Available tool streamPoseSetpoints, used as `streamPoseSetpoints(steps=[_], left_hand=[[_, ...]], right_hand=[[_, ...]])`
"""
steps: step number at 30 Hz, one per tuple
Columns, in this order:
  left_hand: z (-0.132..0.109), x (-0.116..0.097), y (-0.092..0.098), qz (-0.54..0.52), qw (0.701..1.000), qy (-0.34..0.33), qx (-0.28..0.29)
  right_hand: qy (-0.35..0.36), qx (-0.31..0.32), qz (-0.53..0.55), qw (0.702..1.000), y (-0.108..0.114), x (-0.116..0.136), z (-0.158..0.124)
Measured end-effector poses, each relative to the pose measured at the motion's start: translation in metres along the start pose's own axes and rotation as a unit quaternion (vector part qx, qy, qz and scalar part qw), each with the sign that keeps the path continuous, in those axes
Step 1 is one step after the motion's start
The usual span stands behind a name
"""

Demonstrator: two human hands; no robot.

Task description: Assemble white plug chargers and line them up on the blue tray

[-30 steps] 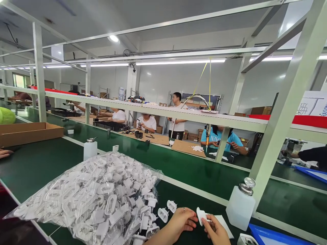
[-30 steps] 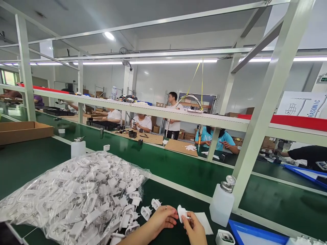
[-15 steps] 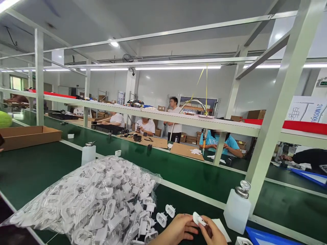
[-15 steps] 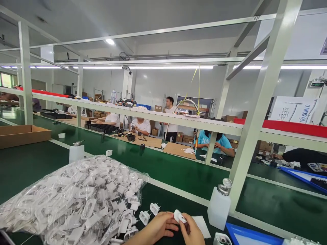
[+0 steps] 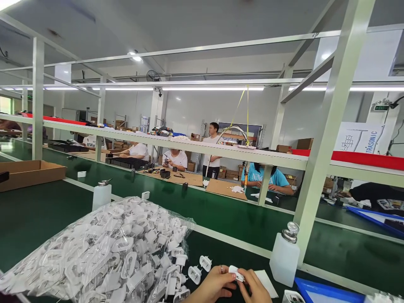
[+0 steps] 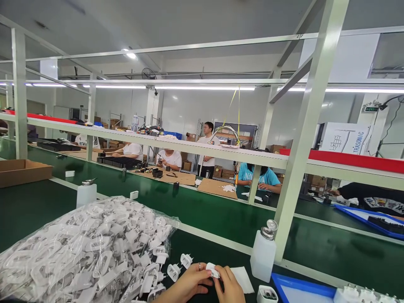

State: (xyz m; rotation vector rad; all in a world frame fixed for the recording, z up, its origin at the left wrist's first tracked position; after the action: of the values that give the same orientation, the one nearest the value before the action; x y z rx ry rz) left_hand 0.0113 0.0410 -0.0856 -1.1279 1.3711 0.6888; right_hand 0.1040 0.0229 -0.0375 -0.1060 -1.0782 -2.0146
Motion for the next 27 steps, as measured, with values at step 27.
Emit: streamPoseSetpoints(steps=[27], left_hand=[[0.002,-0.001,-0.004,-0.021,0.997,-0.023,0.074]], right_hand=[[-0.117,0.110,0.030,0.987,-0.018,-0.014,-0.002]])
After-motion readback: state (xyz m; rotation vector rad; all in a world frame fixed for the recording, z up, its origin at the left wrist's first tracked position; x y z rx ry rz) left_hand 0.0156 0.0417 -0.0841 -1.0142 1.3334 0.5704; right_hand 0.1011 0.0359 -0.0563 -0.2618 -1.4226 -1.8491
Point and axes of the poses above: each hand's wrist, its own z-axis towards the middle knuckle, its own y-axis out of the back of the hand, x = y × z, the point moved 7 cm from there along z, towards the middle knuckle, and after that the axes turned 12 degrees about z, right-handed, at the moved point
